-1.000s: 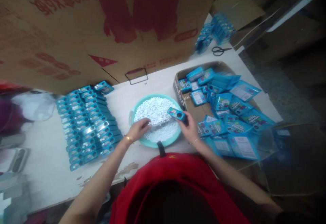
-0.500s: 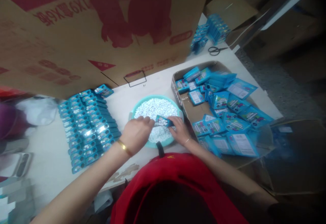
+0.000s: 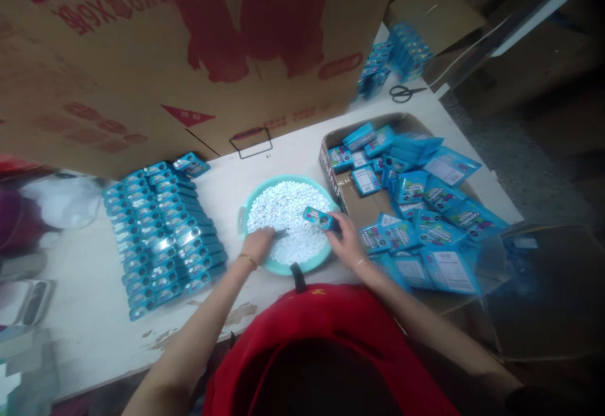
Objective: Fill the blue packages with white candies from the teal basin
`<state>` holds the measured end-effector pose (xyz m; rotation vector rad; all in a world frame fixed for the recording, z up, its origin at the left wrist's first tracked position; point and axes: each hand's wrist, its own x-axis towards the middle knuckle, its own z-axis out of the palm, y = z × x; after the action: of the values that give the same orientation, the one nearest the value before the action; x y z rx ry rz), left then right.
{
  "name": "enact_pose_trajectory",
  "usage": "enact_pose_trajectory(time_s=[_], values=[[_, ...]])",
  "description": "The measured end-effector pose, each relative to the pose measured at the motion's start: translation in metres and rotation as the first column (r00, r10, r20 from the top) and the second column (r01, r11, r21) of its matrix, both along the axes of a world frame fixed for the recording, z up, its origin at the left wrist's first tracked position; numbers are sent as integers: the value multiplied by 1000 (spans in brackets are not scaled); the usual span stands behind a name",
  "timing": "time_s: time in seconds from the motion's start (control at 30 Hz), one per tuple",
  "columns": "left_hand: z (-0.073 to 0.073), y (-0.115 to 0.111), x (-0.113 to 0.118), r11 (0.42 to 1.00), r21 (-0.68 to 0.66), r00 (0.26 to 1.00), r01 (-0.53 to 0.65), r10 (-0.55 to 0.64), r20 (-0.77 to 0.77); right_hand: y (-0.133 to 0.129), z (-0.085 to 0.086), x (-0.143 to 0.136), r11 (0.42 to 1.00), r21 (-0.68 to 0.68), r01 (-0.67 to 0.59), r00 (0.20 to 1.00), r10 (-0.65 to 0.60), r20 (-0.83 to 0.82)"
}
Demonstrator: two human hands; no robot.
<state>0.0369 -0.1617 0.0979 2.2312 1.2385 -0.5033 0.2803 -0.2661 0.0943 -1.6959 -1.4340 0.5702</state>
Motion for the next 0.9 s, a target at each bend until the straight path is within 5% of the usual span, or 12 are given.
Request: enact_pose_trajectory(time_s=[0.13,0.27,0.4,0.6,0.77,0.9], values=[[-42,-21,29,996,-49,987,-71,77,141,1,0,2,998,-19,57,998,-58,-36],[-41,-21,27,988,-109,960,-109,134,247,2,1,2,994,-50,96,994,-99,-53],[-5,-8,0,983,-149,906,-109,160,391,3,-1,2,994,-46,100,994,-102,-43],[75,13,-14,999,-31,902,9,5,432,5,0,-4,1000,6,-26,998,26,49],[130,17,21,952,160,950,260,-282,134,6,5,-18,992,13,-127,991,126,52],[163,3,54,878,242,911,412,-389,-140,6,8,-24,988,22,-155,987,154,44]])
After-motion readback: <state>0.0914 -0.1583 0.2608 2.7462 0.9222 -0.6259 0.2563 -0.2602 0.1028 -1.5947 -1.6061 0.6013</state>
